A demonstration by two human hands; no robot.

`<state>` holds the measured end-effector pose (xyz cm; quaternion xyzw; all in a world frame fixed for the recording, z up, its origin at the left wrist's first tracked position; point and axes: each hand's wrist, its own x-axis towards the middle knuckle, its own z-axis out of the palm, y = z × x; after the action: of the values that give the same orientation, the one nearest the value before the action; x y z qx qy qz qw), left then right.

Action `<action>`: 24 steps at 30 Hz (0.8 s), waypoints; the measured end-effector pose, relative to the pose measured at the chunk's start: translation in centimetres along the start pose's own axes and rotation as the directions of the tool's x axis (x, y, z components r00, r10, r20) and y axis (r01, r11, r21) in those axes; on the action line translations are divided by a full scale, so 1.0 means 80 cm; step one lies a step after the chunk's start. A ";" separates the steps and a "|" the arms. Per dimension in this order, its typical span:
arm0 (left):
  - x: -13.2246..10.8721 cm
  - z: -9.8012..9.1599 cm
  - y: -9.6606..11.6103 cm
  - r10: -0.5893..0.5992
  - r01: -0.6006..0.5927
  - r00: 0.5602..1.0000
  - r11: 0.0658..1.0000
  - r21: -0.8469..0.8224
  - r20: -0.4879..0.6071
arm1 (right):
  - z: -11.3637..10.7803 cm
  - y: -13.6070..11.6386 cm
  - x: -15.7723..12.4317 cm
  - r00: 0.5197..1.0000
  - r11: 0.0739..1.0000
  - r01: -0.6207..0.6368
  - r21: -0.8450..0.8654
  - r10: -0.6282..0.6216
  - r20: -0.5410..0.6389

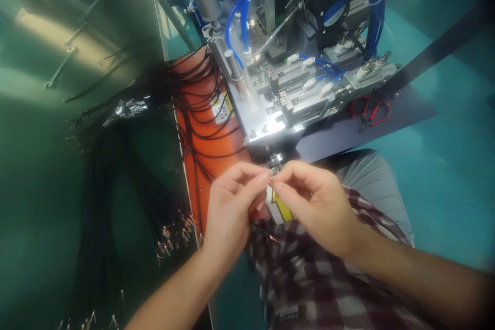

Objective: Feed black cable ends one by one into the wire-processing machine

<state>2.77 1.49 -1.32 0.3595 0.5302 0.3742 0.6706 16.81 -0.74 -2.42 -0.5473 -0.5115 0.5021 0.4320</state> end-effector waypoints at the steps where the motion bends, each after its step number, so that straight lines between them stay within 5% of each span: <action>1: -0.001 0.000 0.000 -0.018 0.018 1.000 0.999 -0.034 0.001 | 0.004 0.000 -0.001 1.000 0.999 0.025 -0.025 -0.025 -0.011; 7: 0.002 -0.002 0.002 -0.074 0.074 0.997 0.994 -0.079 -0.003 | 0.003 0.003 0.003 0.988 0.957 0.151 -0.250 -0.151 0.018; 13: 0.004 -0.005 0.004 -0.062 0.064 0.997 0.997 -0.035 0.050 | -0.026 0.007 0.021 0.997 0.988 0.075 -0.132 -0.079 -0.025; 24: 0.005 -0.004 0.005 -0.079 0.079 0.995 0.997 0.006 0.061 | -0.022 0.004 0.026 0.993 0.990 0.122 -0.065 -0.121 0.012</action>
<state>2.44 2.09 -1.23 0.3508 0.5237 0.3352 0.7002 18.53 1.36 -2.72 -0.5270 -0.5619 0.4602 0.4414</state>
